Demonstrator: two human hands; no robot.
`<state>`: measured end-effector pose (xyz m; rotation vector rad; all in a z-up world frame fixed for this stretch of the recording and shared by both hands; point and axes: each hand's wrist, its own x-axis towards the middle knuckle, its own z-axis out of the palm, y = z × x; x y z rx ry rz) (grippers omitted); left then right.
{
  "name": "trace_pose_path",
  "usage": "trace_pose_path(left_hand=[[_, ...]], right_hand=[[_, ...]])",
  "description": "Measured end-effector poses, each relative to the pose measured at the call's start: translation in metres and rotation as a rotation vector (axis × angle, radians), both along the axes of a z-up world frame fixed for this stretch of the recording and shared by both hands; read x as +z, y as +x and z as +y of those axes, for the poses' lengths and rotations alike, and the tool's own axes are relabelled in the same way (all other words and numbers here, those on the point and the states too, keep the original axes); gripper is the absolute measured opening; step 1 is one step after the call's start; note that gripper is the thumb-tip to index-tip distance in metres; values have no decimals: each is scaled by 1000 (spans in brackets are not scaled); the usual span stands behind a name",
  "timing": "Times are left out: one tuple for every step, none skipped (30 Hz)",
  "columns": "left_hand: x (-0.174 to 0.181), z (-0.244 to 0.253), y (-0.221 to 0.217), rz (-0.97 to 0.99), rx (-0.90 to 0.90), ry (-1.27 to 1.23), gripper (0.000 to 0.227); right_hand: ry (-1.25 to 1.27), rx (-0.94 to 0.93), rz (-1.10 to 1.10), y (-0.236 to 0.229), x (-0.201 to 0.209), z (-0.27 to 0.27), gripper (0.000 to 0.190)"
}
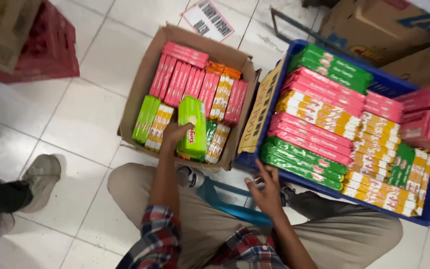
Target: The person sits on the floor and transfers packets of Tango drink mix from a cardboard box into a blue plastic basket. They arrange the packets by color and type, stacking them neatly inside the basket.
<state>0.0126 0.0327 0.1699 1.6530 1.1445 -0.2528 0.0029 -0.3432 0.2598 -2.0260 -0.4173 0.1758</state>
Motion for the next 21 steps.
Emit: trace_pose_path(left_hand=[[46,-10,2,-47,-19,-18,69],[91,-22,4,-93,-39,-36,57],[96,-25,1,-111,-47,-29,57],[100,-29,0,-225,-34,-60,58],[102,-37,-5,-333,-27,-101,60],[128,-49,-12,-342,-41,-103,60],[153,-63,-18,-406,-70,-158,61],[177,-77,-24,-469,-99,-215,64],[189,-94,-22,-477,-123,-219,64],[200,-112,-19,-600,-142,-331,64],[211,-129,-19,-718,-163,-447,64],[226,-148,-15,-720,-190,-455,64],[240,-168,-12,-711,-230,-487,67],[253,-187,-9,-701,-271,-519,70],[273,-198,-3,-702,-296,-524,70],[292,-208,2,-688,-377,-461,71],[311,-217,5,-675,-451,-394,74],[316,-224,8,-678,-469,-395,74],[321,-229,10,-644,-465,-339,78],[325,-233,12,-611,-460,-283,83],[319,-236,10,-616,-470,-279,83]], right_hand=[[59,24,87,-1,5,0,66],[118,49,174,-1,9,1,65],[126,44,156,-3,19,4,65],[222,64,280,-4,28,7,68],[312,78,409,-10,39,6,72],[315,66,397,-7,59,9,72],[382,109,450,-5,80,11,79],[449,154,502,-3,101,12,89],[455,134,487,5,109,9,89],[559,182,487,14,117,6,102],[662,230,485,21,125,2,115],[668,207,468,30,140,-4,115],[672,159,443,41,154,-10,113],[676,110,418,51,169,-16,111],[683,91,403,62,176,-27,111],[614,8,341,73,183,-37,109],[544,-70,285,85,190,-47,109],[551,-84,274,98,190,-59,109],[492,-98,290,112,191,-70,106],[433,-113,306,126,192,-80,103],[439,-118,297,133,197,-83,103]])
